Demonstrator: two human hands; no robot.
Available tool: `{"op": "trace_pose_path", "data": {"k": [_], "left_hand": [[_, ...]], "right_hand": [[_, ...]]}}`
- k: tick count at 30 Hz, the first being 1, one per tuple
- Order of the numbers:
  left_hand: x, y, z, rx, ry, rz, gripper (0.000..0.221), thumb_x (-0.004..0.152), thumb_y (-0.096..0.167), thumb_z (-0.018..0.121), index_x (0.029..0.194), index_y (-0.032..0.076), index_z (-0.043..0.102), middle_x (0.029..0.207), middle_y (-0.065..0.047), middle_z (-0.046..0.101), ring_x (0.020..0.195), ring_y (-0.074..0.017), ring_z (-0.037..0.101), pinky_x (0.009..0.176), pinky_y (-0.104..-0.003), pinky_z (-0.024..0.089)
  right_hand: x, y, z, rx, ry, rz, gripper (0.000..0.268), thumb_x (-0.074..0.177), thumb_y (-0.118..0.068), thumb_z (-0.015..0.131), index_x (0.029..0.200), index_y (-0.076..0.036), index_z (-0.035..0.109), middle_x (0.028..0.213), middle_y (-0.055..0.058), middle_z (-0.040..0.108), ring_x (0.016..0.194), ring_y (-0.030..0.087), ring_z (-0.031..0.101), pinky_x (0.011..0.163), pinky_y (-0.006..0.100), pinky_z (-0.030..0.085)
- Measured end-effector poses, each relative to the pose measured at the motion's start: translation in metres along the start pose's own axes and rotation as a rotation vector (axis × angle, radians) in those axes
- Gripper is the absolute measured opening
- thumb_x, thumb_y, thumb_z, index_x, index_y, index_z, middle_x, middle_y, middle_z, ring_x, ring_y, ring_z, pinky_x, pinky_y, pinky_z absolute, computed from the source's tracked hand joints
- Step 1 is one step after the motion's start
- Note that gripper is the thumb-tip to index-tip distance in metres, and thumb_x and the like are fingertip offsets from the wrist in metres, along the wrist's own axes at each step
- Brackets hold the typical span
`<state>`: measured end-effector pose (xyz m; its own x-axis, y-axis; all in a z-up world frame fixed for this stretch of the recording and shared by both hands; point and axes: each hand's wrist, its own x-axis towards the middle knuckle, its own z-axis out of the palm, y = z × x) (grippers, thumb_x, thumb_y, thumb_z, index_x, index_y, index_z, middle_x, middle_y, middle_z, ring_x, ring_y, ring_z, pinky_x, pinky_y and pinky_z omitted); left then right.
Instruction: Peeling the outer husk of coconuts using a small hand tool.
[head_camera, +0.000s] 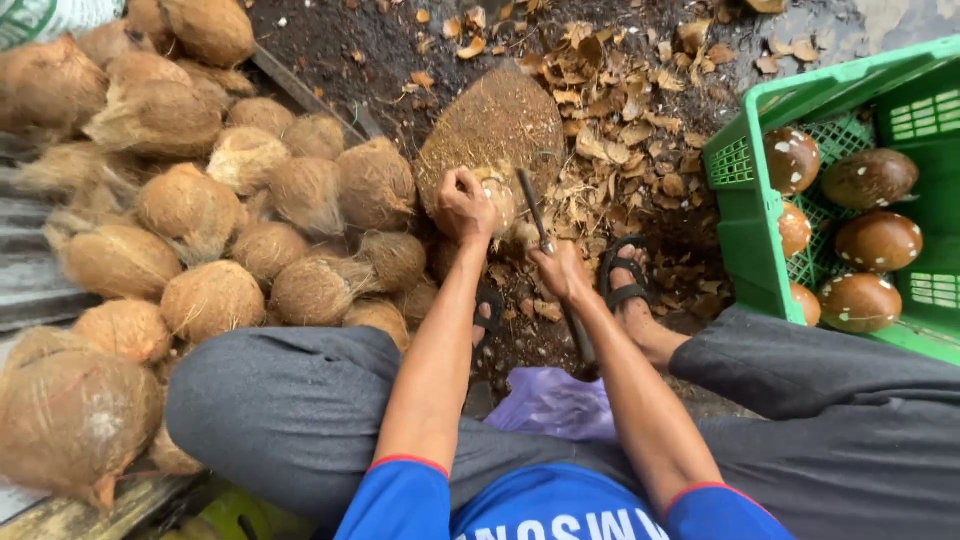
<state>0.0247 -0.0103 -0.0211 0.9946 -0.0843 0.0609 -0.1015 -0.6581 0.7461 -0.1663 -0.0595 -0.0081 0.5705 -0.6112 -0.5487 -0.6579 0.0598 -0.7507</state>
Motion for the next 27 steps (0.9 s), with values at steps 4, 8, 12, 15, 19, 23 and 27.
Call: {"op": "trace_pose_path", "data": {"k": [4,8,12,15,19,23,27], "left_hand": [[-0.023,0.023,-0.042,-0.218,-0.069,0.011,0.047,0.094,0.057,0.053,0.079,0.014,0.064,0.078,-0.012,0.068,0.079,-0.0333,0.068,0.073,-0.046,0.051],[0.007,0.03,-0.038,-0.1,-0.038,0.306,0.064,0.071,0.066,0.08,0.102,0.012,0.065,0.091,-0.015,0.064,0.088,-0.0354,0.066,0.08,-0.049,0.052],[0.01,0.006,-0.041,-0.158,-0.216,0.166,0.052,0.071,0.061,0.083,0.095,0.017,0.069,0.088,-0.01,0.069,0.087,-0.0314,0.07,0.081,-0.043,0.053],[-0.001,0.01,-0.052,-0.219,-0.147,0.126,0.043,0.085,0.052,0.071,0.108,0.015,0.072,0.102,-0.014,0.07,0.101,-0.0362,0.069,0.089,-0.044,0.053],[-0.01,-0.001,-0.012,-0.116,-0.056,0.255,0.04,0.091,0.054,0.06,0.105,0.018,0.071,0.103,-0.008,0.066,0.099,-0.03,0.068,0.089,-0.043,0.053],[-0.019,-0.004,-0.017,-0.061,0.114,0.33,0.027,0.094,0.043,0.059,0.103,0.02,0.071,0.096,-0.003,0.067,0.091,-0.0267,0.069,0.08,-0.038,0.053],[-0.018,0.013,-0.026,-0.116,0.089,0.385,0.027,0.095,0.038,0.057,0.103,0.017,0.071,0.092,-0.002,0.065,0.085,-0.0235,0.066,0.078,-0.037,0.051]], "right_hand": [[-0.041,-0.052,-0.014,0.139,0.042,0.02,0.038,0.09,-0.038,0.071,0.07,-0.007,0.062,0.061,0.013,0.06,0.059,0.026,0.061,0.06,0.04,0.048],[0.003,-0.049,-0.034,0.181,0.063,-0.179,0.045,0.097,-0.047,0.071,0.076,-0.008,0.061,0.061,0.012,0.061,0.055,0.022,0.06,0.057,0.035,0.051],[-0.014,-0.035,-0.038,0.246,0.015,-0.142,0.048,0.1,-0.049,0.068,0.073,-0.011,0.058,0.055,0.01,0.059,0.047,0.02,0.058,0.049,0.031,0.051],[-0.031,-0.061,-0.038,0.298,0.066,-0.12,0.042,0.099,-0.038,0.066,0.067,-0.014,0.054,0.05,0.004,0.054,0.041,0.014,0.053,0.042,0.028,0.047],[-0.026,-0.068,-0.033,0.314,0.049,-0.294,0.039,0.104,-0.036,0.065,0.074,-0.012,0.057,0.058,0.008,0.057,0.048,0.016,0.056,0.046,0.027,0.049],[-0.033,-0.06,-0.012,0.312,0.058,-0.306,0.04,0.102,-0.029,0.064,0.066,-0.013,0.055,0.051,0.003,0.051,0.046,0.013,0.049,0.047,0.026,0.041],[-0.028,-0.034,0.001,0.296,-0.057,-0.321,0.04,0.094,-0.021,0.069,0.061,-0.01,0.051,0.051,0.004,0.046,0.05,0.018,0.042,0.051,0.034,0.037]]}}
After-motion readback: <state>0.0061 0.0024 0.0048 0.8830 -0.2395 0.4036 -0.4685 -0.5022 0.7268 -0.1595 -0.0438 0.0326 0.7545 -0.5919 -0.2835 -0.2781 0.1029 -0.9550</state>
